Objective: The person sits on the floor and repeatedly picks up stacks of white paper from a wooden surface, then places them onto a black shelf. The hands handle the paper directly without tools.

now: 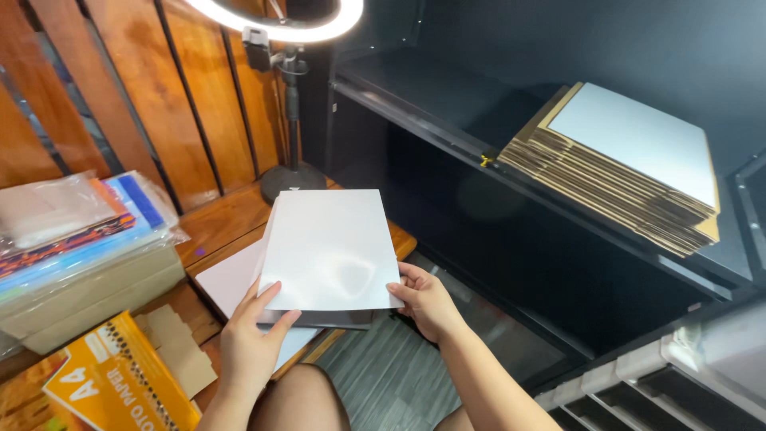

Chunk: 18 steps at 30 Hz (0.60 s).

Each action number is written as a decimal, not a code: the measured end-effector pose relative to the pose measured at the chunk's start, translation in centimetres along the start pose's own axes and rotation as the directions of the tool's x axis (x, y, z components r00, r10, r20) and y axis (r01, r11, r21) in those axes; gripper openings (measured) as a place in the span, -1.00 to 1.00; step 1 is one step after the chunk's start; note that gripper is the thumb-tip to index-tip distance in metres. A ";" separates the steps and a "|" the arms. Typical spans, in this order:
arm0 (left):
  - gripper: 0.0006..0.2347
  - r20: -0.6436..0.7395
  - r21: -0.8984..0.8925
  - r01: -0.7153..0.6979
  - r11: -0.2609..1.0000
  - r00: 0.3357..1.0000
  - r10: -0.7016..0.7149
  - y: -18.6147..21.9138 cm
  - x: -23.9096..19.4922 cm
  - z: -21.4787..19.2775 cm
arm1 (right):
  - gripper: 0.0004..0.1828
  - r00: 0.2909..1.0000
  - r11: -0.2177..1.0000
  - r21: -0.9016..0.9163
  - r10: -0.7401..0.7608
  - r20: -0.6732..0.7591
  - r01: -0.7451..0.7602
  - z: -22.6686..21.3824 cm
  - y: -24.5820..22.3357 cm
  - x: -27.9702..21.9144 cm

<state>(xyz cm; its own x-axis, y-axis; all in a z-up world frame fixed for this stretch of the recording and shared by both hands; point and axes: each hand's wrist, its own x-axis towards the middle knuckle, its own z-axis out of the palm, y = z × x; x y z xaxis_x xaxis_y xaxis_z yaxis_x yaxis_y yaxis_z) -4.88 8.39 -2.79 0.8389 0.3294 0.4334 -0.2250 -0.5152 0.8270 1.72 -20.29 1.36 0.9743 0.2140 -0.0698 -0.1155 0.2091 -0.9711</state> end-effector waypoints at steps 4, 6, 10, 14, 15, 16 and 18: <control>-0.58 -0.031 -0.046 -0.110 0.993 0.994 0.109 4.1 0.7 -1.1 | -0.43 0.998 0.997 -0.065 -0.036 -0.056 0.032 0.1 -4.1 -1.5; -0.60 -0.078 -0.039 -0.220 0.975 0.973 0.217 6.3 1.2 -1.5 | -0.46 0.990 0.983 -0.165 -0.093 -0.103 0.075 -0.5 -6.0 -2.0; -0.61 -0.038 -0.126 -0.203 0.971 0.979 0.200 11.7 2.1 -2.3 | -0.46 0.981 0.959 -0.265 -0.137 -0.136 0.098 0.6 -12.8 -5.4; -0.61 -0.050 -0.177 -0.314 0.933 0.949 0.311 15.6 3.4 -1.9 | -0.46 0.960 0.927 -0.353 -0.201 -0.195 0.123 -0.1 -17.6 -7.2; -0.61 -0.070 -0.169 -0.372 0.913 0.928 0.365 16.4 3.8 -1.6 | -0.47 0.951 0.925 -0.349 -0.234 -0.201 0.153 -0.7 -18.5 -7.4; -0.61 -0.069 -0.177 -0.376 0.910 0.927 0.370 17.3 4.3 -1.1 | -0.47 0.948 0.923 -0.352 -0.239 -0.208 0.156 -1.0 -19.8 -8.0; -0.62 -0.096 -0.210 -0.439 0.874 0.898 0.429 19.2 5.2 -0.2 | -0.46 0.922 0.896 -0.432 -0.247 -0.299 0.100 -1.5 -22.3 -9.2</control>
<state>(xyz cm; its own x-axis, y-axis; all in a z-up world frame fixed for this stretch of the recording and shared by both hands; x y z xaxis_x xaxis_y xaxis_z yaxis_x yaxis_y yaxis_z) -4.94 0.34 15.42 0.6095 0.1514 0.7782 -0.6690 -0.4285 0.6073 -4.35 -28.35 23.31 0.9844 -0.1394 0.1074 0.0778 -0.2031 -0.9761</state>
